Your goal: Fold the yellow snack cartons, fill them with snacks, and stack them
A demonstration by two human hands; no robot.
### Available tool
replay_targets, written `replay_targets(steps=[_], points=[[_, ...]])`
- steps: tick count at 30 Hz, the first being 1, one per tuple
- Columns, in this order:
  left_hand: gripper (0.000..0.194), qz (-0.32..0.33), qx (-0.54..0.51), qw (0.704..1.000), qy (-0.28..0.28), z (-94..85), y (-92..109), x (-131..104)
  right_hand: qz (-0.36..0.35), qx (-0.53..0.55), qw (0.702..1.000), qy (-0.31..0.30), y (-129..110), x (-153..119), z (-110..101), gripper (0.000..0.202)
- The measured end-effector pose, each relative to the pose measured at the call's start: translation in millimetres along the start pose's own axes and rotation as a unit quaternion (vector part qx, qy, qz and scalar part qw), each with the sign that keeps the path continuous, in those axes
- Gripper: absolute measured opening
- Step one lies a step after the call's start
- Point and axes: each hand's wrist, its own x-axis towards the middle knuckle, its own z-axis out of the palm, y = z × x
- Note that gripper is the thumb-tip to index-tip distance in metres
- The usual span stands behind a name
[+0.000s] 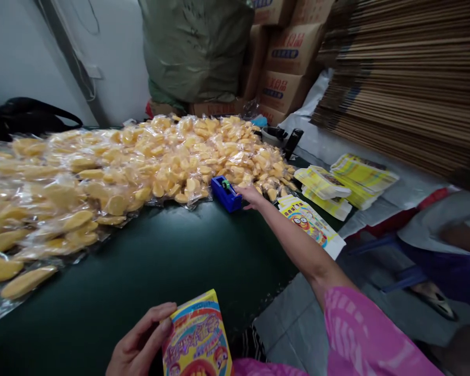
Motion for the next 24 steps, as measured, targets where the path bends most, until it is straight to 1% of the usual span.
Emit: replay_targets(steps=[4,8,11,15,17,19,22,24], points=[[0.053,0.003,-0.017,1.0,0.0,1.1,1.3,0.8,0.038,-0.014,0.999,-0.011,-5.4,-0.1,4.7,0.026],[0.055,0.011,-0.018,1.0,0.0,0.0,0.3,4.2,0.043,0.03,0.999,-0.01,-7.2,-5.3,9.1,0.031],[0.057,0.012,-0.025,1.0,0.008,2.4,2.4,5.3,0.011,0.08,0.997,0.0,5.0,-17.6,9.3,0.032],[0.061,-0.009,-0.041,0.999,0.011,8.5,11.1,2.5,-0.031,0.13,0.991,0.012,36.7,-36.3,12.1,0.032],[0.062,-0.018,-0.049,0.998,0.017,10.1,14.9,1.1,-0.035,0.142,0.989,0.02,49.3,-38.5,16.5,0.032],[0.062,-0.032,-0.057,0.998,0.021,10.1,16.8,0.2,-0.031,0.149,0.988,0.029,54.9,-33.8,20.9,0.033],[0.062,-0.045,-0.068,0.996,0.024,10.1,15.1,-2.4,-0.02,0.152,0.987,0.047,53.3,-22.5,23.5,0.034],[0.064,-0.058,-0.089,0.994,0.0,12.5,11.3,-7.4,-0.02,0.152,0.987,0.056,52.2,-22.5,22.1,0.033]])
